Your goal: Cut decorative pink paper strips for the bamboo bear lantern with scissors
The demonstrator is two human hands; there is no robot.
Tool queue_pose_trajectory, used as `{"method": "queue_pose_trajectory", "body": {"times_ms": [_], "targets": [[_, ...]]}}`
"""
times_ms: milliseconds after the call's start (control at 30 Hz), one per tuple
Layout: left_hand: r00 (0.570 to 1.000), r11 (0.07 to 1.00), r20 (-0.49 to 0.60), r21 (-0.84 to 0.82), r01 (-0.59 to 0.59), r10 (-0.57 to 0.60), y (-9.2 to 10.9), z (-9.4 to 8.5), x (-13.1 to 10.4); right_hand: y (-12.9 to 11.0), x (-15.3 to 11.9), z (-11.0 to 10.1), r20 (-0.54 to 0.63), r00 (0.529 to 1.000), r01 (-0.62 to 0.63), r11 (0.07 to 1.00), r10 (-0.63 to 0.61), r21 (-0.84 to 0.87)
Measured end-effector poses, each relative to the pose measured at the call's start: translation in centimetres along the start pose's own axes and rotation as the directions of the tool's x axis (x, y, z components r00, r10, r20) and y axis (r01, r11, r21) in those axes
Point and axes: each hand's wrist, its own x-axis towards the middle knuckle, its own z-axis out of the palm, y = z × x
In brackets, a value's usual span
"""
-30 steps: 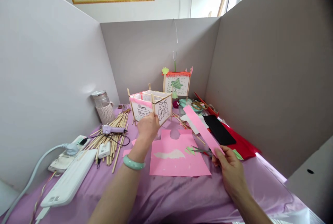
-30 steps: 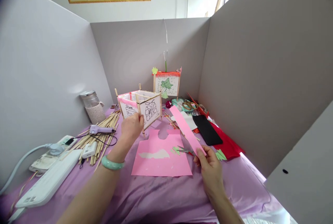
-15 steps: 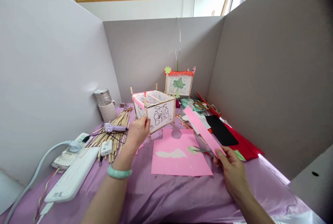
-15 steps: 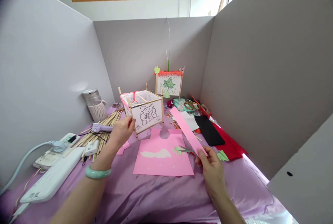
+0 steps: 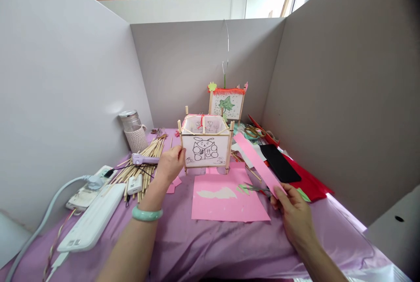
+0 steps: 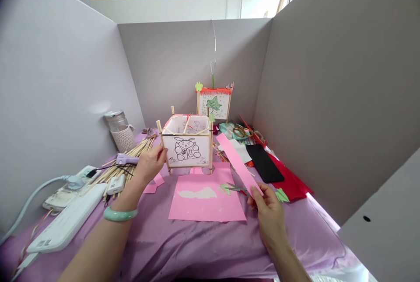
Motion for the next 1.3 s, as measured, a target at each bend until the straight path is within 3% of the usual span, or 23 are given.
{"method": "queue_pose_trajectory", "body": {"times_ms": [133, 333, 433, 500, 533, 567, 633, 700, 767, 867, 1000, 1200, 1300], "targets": [[0.996, 0.996, -0.058, 0.054, 0.074, -0.071, 0.7, 0.1, -0.6, -0.1, -0.1, 0.0, -0.004, 1.0, 0.002, 0.999, -0.002, 0.048], [0.992, 0.992, -0.037, -0.021, 0.12, -0.121, 0.6, 0.2, -0.7, -0.8, 0.1, -0.5, 0.068, 0.997, 0.001, 0.94, -0.026, 0.34], [0.969, 0.975, -0.146, -0.129, 0.182, -0.2, 1.2, -0.8, -1.1, -1.0, 0.6, -0.5, 0.135, 0.991, -0.011, 0.964, -0.026, 0.266], [0.926, 0.932, -0.236, -0.288, 0.222, -0.294, 2.1, -1.8, -1.5, -1.3, 1.2, 0.0, 0.186, 0.982, 0.009, 0.986, -0.04, 0.164], [0.91, 0.877, -0.221, -0.417, 0.238, -0.352, 2.7, -2.3, -1.7, -1.5, 1.5, 0.3, 0.219, 0.974, 0.027, 0.993, -0.053, 0.118], [0.906, 0.774, -0.132, -0.578, 0.258, -0.401, 3.4, -2.6, -1.8, -1.8, 1.9, 0.8, 0.254, 0.965, 0.047, 0.996, -0.065, 0.078], [0.902, 0.409, 0.157, -0.851, 0.33, -0.401, 4.8, -3.0, -1.9, -2.6, 2.7, 1.9, 0.316, 0.945, 0.083, 0.996, -0.088, 0.03], [0.878, 0.078, 0.372, -0.908, 0.412, -0.301, 5.9, -2.9, -1.8, -3.3, 3.4, 2.9, 0.353, 0.93, 0.114, 0.993, -0.105, -0.006], [0.861, -0.082, 0.452, -0.891, 0.446, -0.235, 6.7, -2.5, -1.6, -4.0, 4.2, 3.7, 0.369, 0.922, 0.142, 0.989, -0.12, -0.031], [0.853, -0.172, 0.477, -0.878, 0.448, -0.214, 7.3, -1.7, -1.2, -4.7, 5.2, 4.4, 0.389, 0.91, 0.182, 0.981, -0.143, -0.065], [0.813, -0.211, 0.5, -0.865, 0.455, -0.298, 7.6, -0.7, -0.6, -5.1, 6.0, 5.1, 0.423, 0.893, 0.208, 0.974, -0.151, -0.092], [0.782, -0.343, 0.504, -0.854, 0.39, -0.367, 7.6, -0.1, 0.4, -5.3, 6.6, 7.0, 0.314, 0.939, 0.1, 0.984, -0.143, 0.148], [0.781, -0.372, 0.498, -0.854, 0.365, -0.376, 7.4, 0.1, 0.6, -5.4, 6.6, 8.0, 0.304, 0.944, 0.076, 0.981, -0.128, 0.179]]}}
